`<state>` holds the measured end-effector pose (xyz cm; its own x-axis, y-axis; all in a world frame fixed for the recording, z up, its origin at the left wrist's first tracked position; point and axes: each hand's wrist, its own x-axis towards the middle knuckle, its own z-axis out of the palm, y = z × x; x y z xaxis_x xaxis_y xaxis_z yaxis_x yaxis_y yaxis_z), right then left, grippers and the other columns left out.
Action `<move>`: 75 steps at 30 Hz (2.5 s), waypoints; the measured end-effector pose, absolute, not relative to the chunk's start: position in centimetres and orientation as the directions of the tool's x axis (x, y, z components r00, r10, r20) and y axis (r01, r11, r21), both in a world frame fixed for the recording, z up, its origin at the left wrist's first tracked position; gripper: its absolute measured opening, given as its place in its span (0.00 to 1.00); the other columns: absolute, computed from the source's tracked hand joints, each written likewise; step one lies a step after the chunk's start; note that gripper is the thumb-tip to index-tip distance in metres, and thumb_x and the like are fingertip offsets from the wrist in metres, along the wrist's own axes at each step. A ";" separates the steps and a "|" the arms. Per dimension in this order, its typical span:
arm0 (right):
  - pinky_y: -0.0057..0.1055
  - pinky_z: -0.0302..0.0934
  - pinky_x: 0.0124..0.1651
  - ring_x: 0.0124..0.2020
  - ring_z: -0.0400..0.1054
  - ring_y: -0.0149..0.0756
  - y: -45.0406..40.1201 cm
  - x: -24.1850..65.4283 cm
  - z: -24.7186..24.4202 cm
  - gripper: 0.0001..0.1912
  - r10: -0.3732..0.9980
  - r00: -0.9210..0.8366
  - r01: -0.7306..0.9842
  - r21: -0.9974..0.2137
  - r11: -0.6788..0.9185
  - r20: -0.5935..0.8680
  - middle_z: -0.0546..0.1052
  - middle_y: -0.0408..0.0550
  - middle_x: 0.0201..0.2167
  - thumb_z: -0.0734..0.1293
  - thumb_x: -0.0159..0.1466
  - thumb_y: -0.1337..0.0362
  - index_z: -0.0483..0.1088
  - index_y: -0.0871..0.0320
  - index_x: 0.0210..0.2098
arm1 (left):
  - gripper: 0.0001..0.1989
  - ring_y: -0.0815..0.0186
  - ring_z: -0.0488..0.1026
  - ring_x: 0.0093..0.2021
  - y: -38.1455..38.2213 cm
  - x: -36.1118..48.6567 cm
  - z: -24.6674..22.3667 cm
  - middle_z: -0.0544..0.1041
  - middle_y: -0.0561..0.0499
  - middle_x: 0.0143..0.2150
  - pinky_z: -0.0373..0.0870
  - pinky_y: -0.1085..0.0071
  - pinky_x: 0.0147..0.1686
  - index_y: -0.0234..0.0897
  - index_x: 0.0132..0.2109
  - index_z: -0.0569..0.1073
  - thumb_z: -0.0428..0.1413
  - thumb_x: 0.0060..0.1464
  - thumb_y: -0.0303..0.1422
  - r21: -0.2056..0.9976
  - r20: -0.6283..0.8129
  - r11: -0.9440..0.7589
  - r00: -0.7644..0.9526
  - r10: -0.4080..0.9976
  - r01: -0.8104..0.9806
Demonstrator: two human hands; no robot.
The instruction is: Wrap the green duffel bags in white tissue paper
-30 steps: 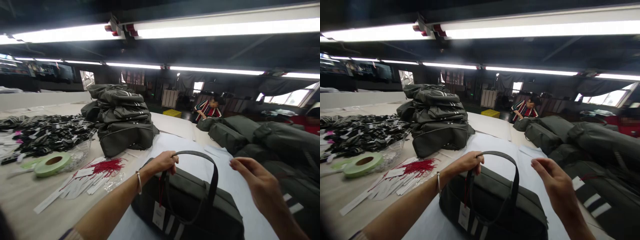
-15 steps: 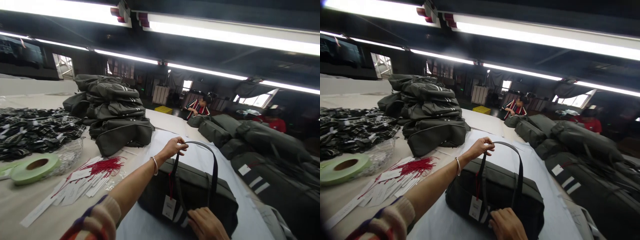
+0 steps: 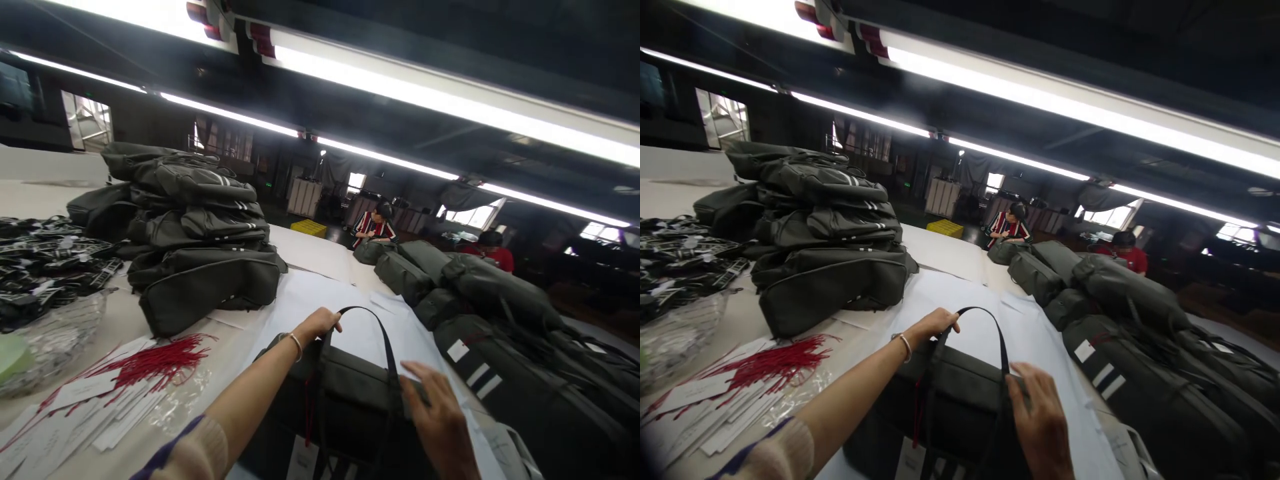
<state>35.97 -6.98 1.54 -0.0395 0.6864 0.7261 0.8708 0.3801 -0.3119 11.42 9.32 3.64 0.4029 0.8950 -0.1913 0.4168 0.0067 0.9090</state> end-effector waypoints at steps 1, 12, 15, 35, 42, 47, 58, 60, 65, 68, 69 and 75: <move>0.45 0.61 0.57 0.53 0.67 0.49 -5.3 36.8 2.6 0.21 0.737 0.093 0.861 -0.426 0.278 0.670 0.73 0.55 0.51 0.63 0.66 0.51 0.68 0.56 0.52 | 0.20 0.70 0.69 0.26 9.5 11.4 3.4 0.71 0.54 0.29 0.70 0.70 0.30 0.32 0.38 0.73 0.50 0.65 0.47 0.915 -0.195 0.010 0.422 0.885 0.403; 0.28 0.61 0.24 0.22 0.67 0.31 5.6 37.6 4.9 0.17 0.998 0.016 0.410 -0.910 -0.056 -0.055 0.76 0.49 0.32 0.67 0.56 0.54 0.73 0.59 0.40 | 0.27 0.74 0.57 0.20 11.3 10.8 2.8 0.60 0.59 0.23 0.58 0.76 0.22 0.34 0.48 0.75 0.54 0.55 0.53 0.967 -0.227 0.106 0.593 0.773 0.232; 0.24 0.46 0.17 0.14 0.48 0.21 6.7 39.4 4.2 0.19 0.964 -0.139 0.267 -0.946 -0.185 -0.227 0.71 0.43 0.25 0.68 0.56 0.52 0.72 0.60 0.39 | 0.22 0.76 0.50 0.17 12.4 9.6 2.8 0.54 0.62 0.21 0.52 0.78 0.19 0.36 0.49 0.72 0.53 0.58 0.50 0.946 -0.266 0.114 0.527 0.807 0.303; 0.34 0.63 0.36 0.30 0.70 0.40 8.1 37.9 -3.7 0.17 0.935 -0.085 0.598 -0.769 -0.228 -0.344 0.78 0.48 0.25 0.68 0.52 0.51 0.77 0.60 0.29 | 0.24 0.53 0.74 0.45 10.2 9.3 -0.9 0.80 0.47 0.40 0.64 0.64 0.49 0.41 0.37 0.79 0.53 0.54 0.57 0.764 -0.227 -0.263 0.627 0.745 0.589; 0.40 0.52 0.61 0.56 0.65 0.48 7.7 38.3 0.6 0.22 0.989 -0.051 0.687 -0.723 -0.064 -0.136 0.76 0.51 0.51 0.67 0.57 0.51 0.76 0.56 0.46 | 0.14 0.55 0.73 0.43 11.2 9.9 -0.7 0.80 0.48 0.40 0.63 0.66 0.45 0.40 0.35 0.79 0.55 0.55 0.45 0.781 -0.251 -0.268 0.676 0.693 0.565; 0.38 0.61 0.42 0.36 0.71 0.46 9.5 37.9 -2.3 0.08 0.962 0.012 0.689 -0.695 -0.206 -0.273 0.78 0.52 0.28 0.72 0.50 0.60 0.75 0.58 0.27 | 0.11 0.61 0.71 0.33 12.2 11.7 -1.1 0.77 0.54 0.31 0.63 0.70 0.33 0.41 0.37 0.80 0.58 0.45 0.34 0.816 -0.309 -0.141 0.629 0.714 0.561; 0.21 0.44 0.19 0.15 0.45 0.21 10.3 39.6 -3.6 0.15 0.844 -0.184 0.342 -0.838 -0.425 -0.503 0.59 0.35 0.19 0.63 0.60 0.51 0.66 0.58 0.33 | 0.11 0.70 0.68 0.24 14.7 13.9 -3.1 0.71 0.55 0.24 0.66 0.72 0.29 0.33 0.31 0.73 0.64 0.42 0.35 0.898 -0.437 0.369 0.595 0.674 0.242; 0.22 0.39 0.17 0.14 0.42 0.23 10.8 39.5 -4.2 0.16 0.848 -0.146 0.363 -0.825 -0.433 -0.509 0.55 0.33 0.17 0.60 0.62 0.49 0.65 0.57 0.36 | 0.15 0.72 0.65 0.21 14.9 13.6 -3.4 0.67 0.58 0.22 0.66 0.73 0.27 0.34 0.34 0.70 0.65 0.44 0.38 0.882 -0.447 0.443 0.592 0.671 0.163; 0.25 0.44 0.19 0.14 0.50 0.26 11.5 37.8 -6.2 0.12 0.899 0.006 0.541 -0.754 -0.372 -0.439 0.60 0.36 0.13 0.64 0.61 0.54 0.67 0.57 0.29 | 0.14 0.79 0.52 0.16 15.3 13.3 -3.7 0.64 0.60 0.23 0.56 0.79 0.19 0.36 0.37 0.65 0.61 0.53 0.38 0.854 -0.476 0.515 0.514 0.714 0.076; 0.25 0.51 0.26 0.22 0.61 0.29 11.5 37.1 -6.6 0.09 0.942 0.050 0.643 -0.711 -0.284 -0.332 0.67 0.39 0.16 0.71 0.53 0.65 0.68 0.59 0.21 | 0.18 0.81 0.46 0.16 15.5 13.0 -3.7 0.64 0.58 0.26 0.47 0.81 0.17 0.36 0.33 0.62 0.61 0.53 0.43 0.871 -0.455 0.488 0.480 0.750 0.063; 0.26 0.53 0.28 0.24 0.63 0.30 11.5 37.1 -6.3 0.07 0.950 0.060 0.663 -0.699 -0.268 -0.307 0.69 0.40 0.17 0.71 0.52 0.66 0.69 0.59 0.21 | 0.19 0.81 0.45 0.16 15.5 12.9 -3.8 0.64 0.57 0.26 0.45 0.81 0.16 0.37 0.33 0.62 0.61 0.52 0.45 0.881 -0.443 0.468 0.471 0.763 0.069; 0.34 0.65 0.44 0.38 0.73 0.37 10.2 37.9 -0.1 0.20 0.990 0.076 0.690 -0.711 -0.137 -0.117 0.78 0.53 0.44 0.55 0.67 0.57 0.73 0.60 0.45 | 0.18 0.74 0.58 0.19 15.6 12.9 -5.0 0.65 0.57 0.27 0.51 0.78 0.17 0.37 0.38 0.66 0.61 0.46 0.43 0.920 -0.371 0.258 0.444 0.816 0.295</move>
